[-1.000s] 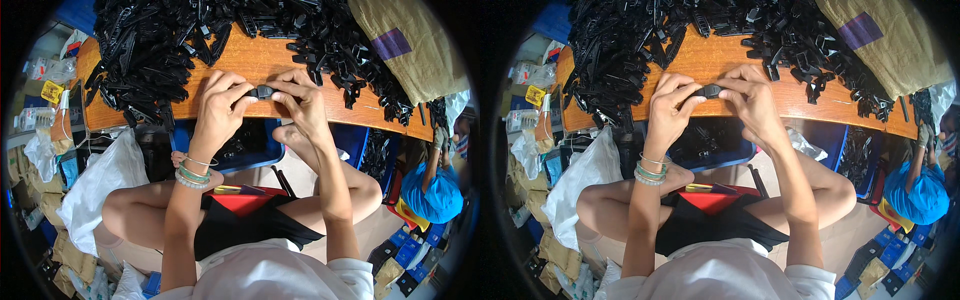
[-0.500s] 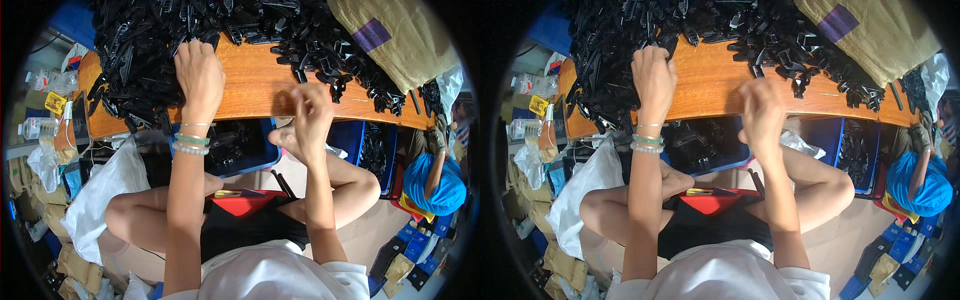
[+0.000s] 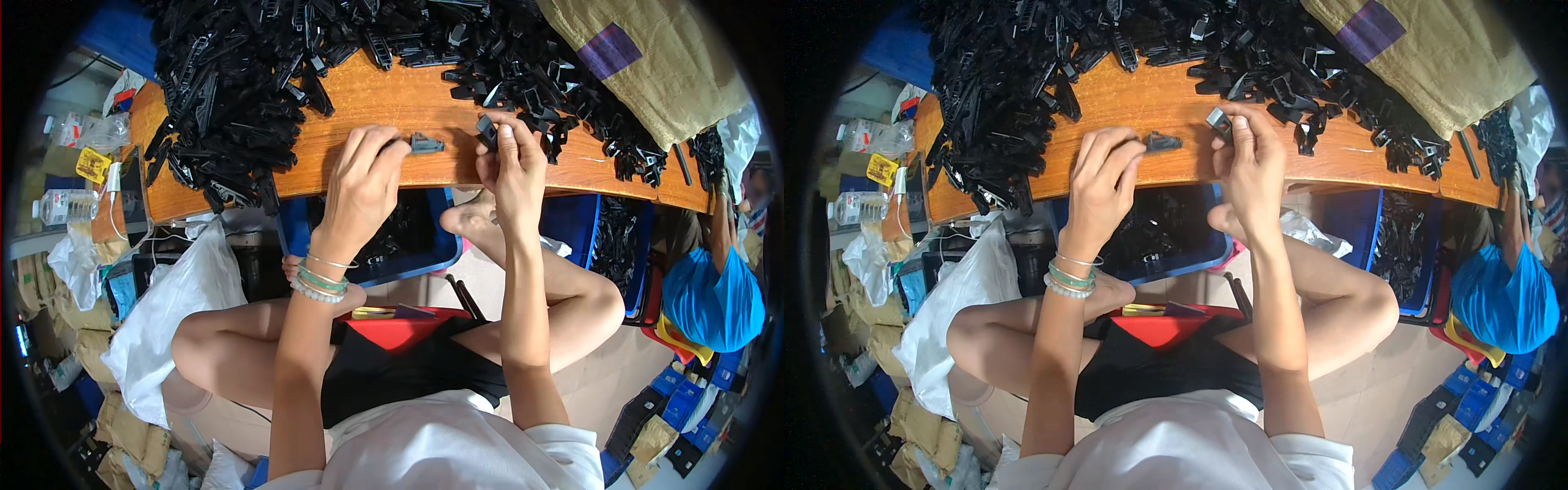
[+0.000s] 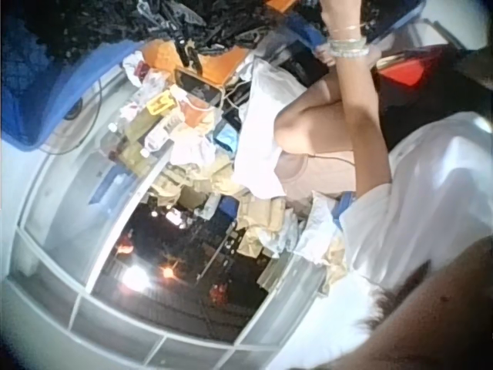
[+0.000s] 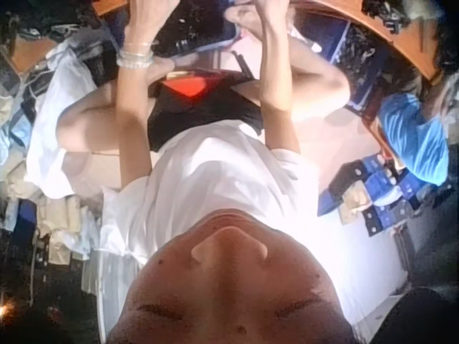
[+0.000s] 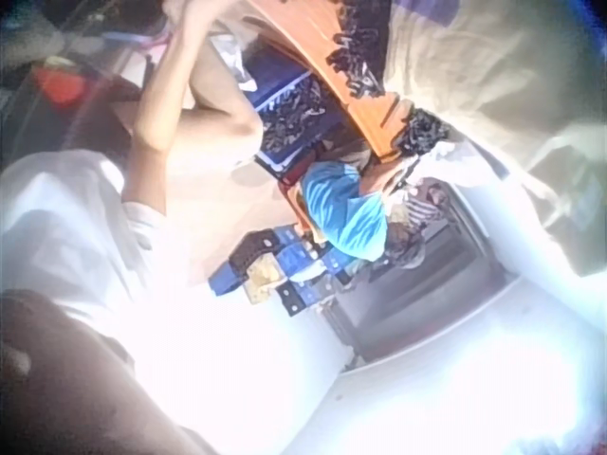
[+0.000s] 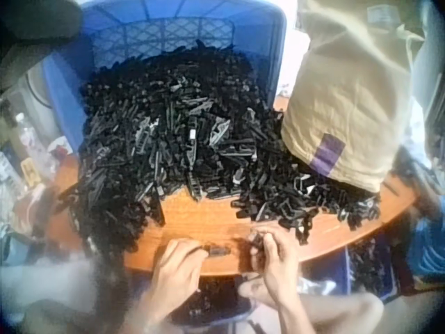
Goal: The person repeatedly picks up plastic components from the tabletop, connects them together by hand, and places the assembled parts into a blue container beneath the table.
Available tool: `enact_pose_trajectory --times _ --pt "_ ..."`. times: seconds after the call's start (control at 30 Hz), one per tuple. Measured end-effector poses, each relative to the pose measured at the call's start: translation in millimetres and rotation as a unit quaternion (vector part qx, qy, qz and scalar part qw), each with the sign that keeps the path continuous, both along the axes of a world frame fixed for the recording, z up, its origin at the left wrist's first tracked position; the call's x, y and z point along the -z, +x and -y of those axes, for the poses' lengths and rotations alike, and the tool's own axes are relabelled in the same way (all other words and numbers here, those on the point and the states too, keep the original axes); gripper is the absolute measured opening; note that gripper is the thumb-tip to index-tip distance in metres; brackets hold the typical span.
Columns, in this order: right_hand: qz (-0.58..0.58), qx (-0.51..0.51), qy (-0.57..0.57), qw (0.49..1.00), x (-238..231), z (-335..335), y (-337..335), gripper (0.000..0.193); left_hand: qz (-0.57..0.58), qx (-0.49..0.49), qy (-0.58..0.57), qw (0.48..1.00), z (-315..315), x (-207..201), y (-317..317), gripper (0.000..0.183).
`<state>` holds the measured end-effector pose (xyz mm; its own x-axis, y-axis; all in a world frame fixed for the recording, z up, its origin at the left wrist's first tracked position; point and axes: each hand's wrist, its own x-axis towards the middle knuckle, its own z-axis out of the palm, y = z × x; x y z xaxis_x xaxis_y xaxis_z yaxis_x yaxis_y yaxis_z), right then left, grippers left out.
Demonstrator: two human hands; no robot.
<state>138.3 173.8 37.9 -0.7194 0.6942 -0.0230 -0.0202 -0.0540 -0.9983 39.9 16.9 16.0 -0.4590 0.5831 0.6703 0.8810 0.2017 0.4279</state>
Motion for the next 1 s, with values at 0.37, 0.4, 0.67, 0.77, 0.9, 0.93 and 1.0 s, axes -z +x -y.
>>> enact_pose_trajectory --times 0.37,0.4,0.67,0.77,0.9,0.93,1.0 --pt "0.082 -0.207 -0.016 0.975 -14.5 -5.3 -0.8 0.027 0.124 -0.006 0.001 0.992 12.0 -3.9 0.1 0.022" --pt "0.097 -0.212 0.015 0.972 -14.3 -4.4 0.3 0.028 0.126 -0.008 0.001 0.992 12.4 -4.4 -0.6 0.022" --pt "0.016 -0.138 -0.088 0.986 -6.6 -5.5 7.4 0.029 0.142 -0.012 0.0 0.99 11.1 -4.3 -3.1 0.02" --pt "0.054 -0.147 -0.063 0.986 -4.4 2.2 2.5 0.029 0.148 -0.012 -0.003 0.989 11.2 -4.1 -3.5 0.02" --pt "0.149 -0.135 0.126 0.971 -10.5 7.1 3.8 0.024 0.156 -0.016 -0.006 0.988 12.1 -5.3 -3.8 0.02" --pt "0.15 -0.138 0.126 0.971 -10.0 5.8 4.0 0.024 0.154 -0.012 -0.009 0.988 12.6 -4.9 -4.7 0.02" --pt "0.118 -0.157 0.206 0.959 -10.2 -1.3 6.4 0.022 0.154 -0.009 -0.011 0.988 13.2 -4.9 -5.7 0.02"
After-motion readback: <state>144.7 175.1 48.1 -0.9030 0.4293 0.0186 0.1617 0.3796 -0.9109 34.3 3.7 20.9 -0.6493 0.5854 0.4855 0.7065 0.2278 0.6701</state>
